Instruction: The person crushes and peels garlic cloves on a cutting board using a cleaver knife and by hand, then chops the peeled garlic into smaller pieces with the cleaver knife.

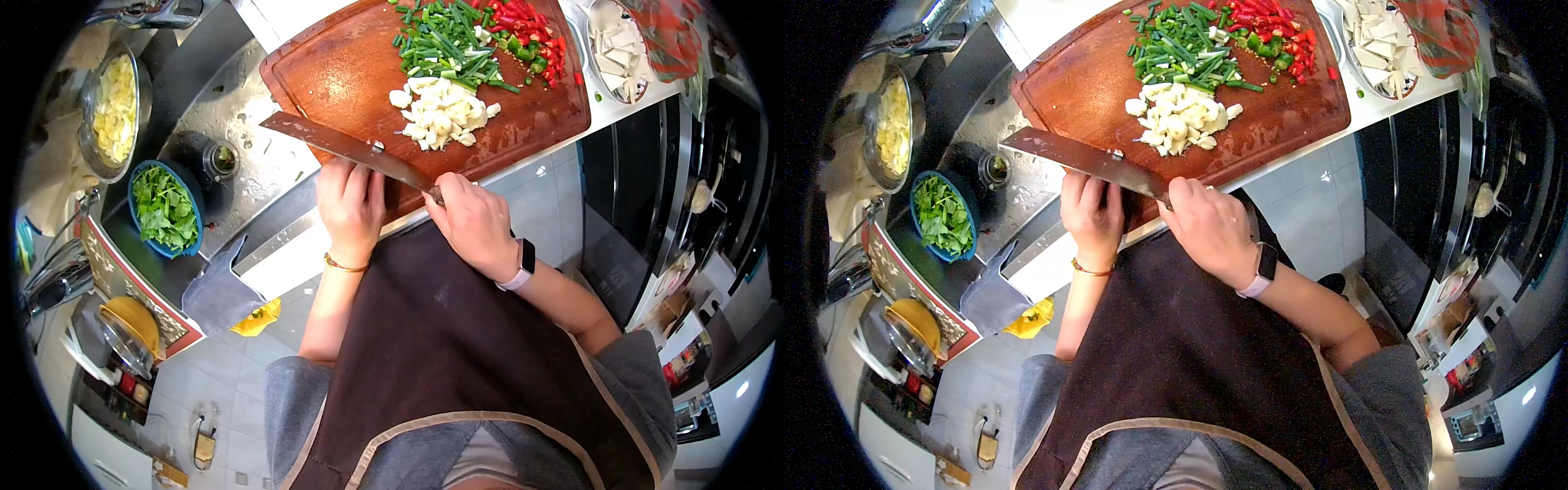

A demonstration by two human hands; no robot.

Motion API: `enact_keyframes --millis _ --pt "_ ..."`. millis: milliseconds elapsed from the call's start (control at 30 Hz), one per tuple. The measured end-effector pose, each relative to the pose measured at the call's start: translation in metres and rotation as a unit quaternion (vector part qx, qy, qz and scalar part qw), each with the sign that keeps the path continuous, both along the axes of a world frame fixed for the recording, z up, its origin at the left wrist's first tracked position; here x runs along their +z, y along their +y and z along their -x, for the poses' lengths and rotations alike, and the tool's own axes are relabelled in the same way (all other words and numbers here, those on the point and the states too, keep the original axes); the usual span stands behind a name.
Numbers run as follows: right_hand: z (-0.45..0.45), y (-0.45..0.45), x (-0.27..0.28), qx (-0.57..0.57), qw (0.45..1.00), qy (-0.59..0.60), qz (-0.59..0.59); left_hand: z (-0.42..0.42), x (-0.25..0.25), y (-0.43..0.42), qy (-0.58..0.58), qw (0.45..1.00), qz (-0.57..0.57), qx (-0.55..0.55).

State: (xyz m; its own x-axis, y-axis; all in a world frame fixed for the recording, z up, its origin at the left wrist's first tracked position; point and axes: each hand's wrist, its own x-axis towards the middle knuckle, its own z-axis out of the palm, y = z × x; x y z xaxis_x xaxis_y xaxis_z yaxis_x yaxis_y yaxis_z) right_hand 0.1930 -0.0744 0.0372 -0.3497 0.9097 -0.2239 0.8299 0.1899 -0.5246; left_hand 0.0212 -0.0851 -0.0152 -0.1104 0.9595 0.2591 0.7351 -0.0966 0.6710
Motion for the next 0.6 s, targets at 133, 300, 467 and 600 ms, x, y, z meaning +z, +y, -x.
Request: enact_keyframes --millis 133,300,467,600 --pt "-0.008 -0.002 0.005 -0.067 0.995 0.075 -0.016 0.004 0.003 0.01 -0.03 0.998 0.017 0.055" --pt "-0.026 0.0 0.024 -0.154 0.984 0.089 -0.025 -0.01 0.017 0.038 0.094 0.989 0.117 -0.011" --pt "-0.048 0.002 0.034 -0.223 0.972 0.076 0.011 -0.005 0.016 0.052 0.117 0.984 0.136 0.002" --pt "-0.076 -0.004 0.033 -0.29 0.95 0.116 0.011 0.068 0.013 0.044 0.131 0.969 0.128 0.166"
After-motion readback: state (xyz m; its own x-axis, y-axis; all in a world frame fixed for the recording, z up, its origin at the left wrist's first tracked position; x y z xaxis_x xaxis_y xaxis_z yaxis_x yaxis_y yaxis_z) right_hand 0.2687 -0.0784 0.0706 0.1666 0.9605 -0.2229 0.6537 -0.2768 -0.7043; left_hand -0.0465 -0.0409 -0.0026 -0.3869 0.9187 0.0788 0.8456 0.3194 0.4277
